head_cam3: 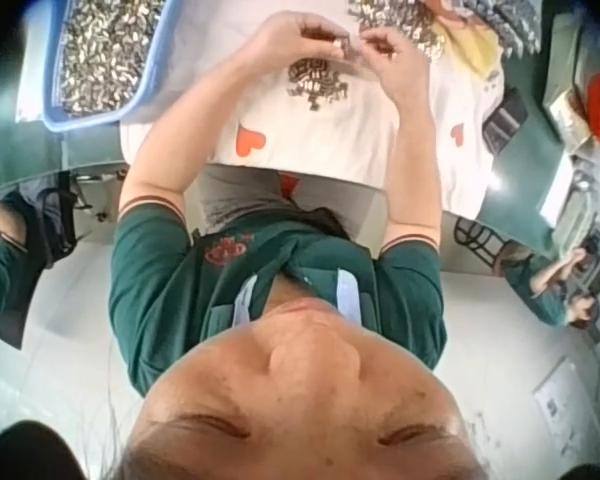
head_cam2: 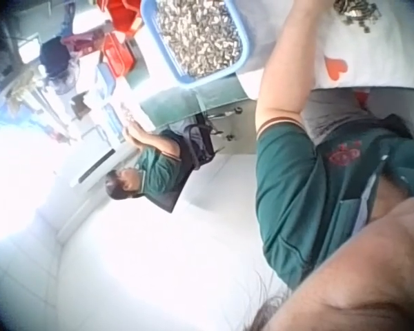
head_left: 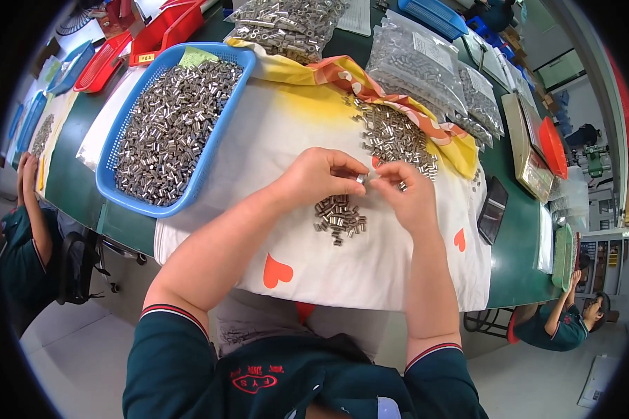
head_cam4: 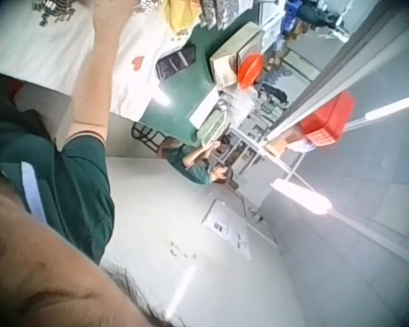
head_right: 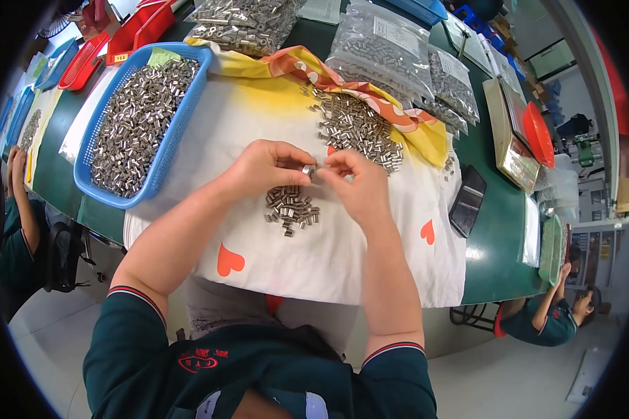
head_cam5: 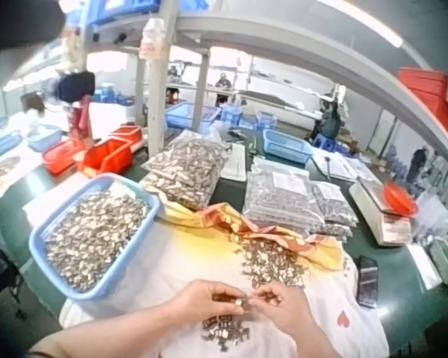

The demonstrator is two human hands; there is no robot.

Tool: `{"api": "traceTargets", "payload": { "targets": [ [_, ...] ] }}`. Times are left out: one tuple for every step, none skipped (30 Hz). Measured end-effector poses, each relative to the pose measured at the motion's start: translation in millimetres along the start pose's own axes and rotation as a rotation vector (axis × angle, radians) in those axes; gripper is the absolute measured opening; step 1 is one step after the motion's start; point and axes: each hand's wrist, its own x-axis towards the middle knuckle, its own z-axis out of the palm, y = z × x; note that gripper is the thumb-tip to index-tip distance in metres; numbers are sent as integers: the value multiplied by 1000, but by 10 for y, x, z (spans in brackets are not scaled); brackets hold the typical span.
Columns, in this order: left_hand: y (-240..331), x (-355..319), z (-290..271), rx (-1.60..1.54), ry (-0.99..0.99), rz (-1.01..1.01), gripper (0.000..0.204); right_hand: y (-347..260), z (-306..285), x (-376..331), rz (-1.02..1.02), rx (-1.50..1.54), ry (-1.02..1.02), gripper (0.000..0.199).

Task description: Assembling and sorting small metal components at a factory workstation.

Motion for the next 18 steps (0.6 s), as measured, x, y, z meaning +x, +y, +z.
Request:
{"api": "traceTargets", "payload": {
  "targets": [
    [6,-5,-2,-25,-9,-24,28,6,-22,34,0,-19,65,9],
    [16,6,11,-26,-12,-21,28,61,-27,63,0,-22,68,9],
    [25,15,23,-13,-14,-17,28,161,-12,95,-75,-190,143,10],
    [32,24,35,0,-16,-12,28,222,-12,121,-150,-358,216,11],
    [26,21,29,1,-16,-14,28,223,16,144,-149,-357,216,11],
    [16,21,23,-15,-11,-9,28,215,56,165,-215,-518,214,11],
    [7,20,20,-31,-5,-4,28,211,81,172,-282,-679,211,12],
    [1,23,12,-30,-3,-3,28,221,89,175,-284,-678,211,12],
    [-5,25,7,-59,-12,-15,28,234,93,168,-293,-717,195,12],
    [-12,27,3,-89,-20,-26,27,238,94,158,-302,-755,179,12],
    [-18,32,3,-89,-17,-23,27,222,83,148,-306,-755,179,12],
    [-27,38,4,-126,-26,-17,28,195,67,133,-286,-752,152,11],
    [-34,44,4,-164,-35,-11,29,166,53,116,-266,-748,126,10],
    [-42,44,-1,-163,-32,-9,29,130,56,89,-269,-748,125,10],
    [-50,45,-6,-200,-27,3,29,87,68,58,-179,-447,129,10],
    [-54,45,-9,-236,-21,14,30,47,80,36,-87,-147,131,10],
    [-46,41,-8,-239,-23,14,30,5,78,8,-85,-150,130,10],
    [-30,36,-14,-238,-15,-6,31,-35,75,-17,-83,-17,89,10]
  ]
}}
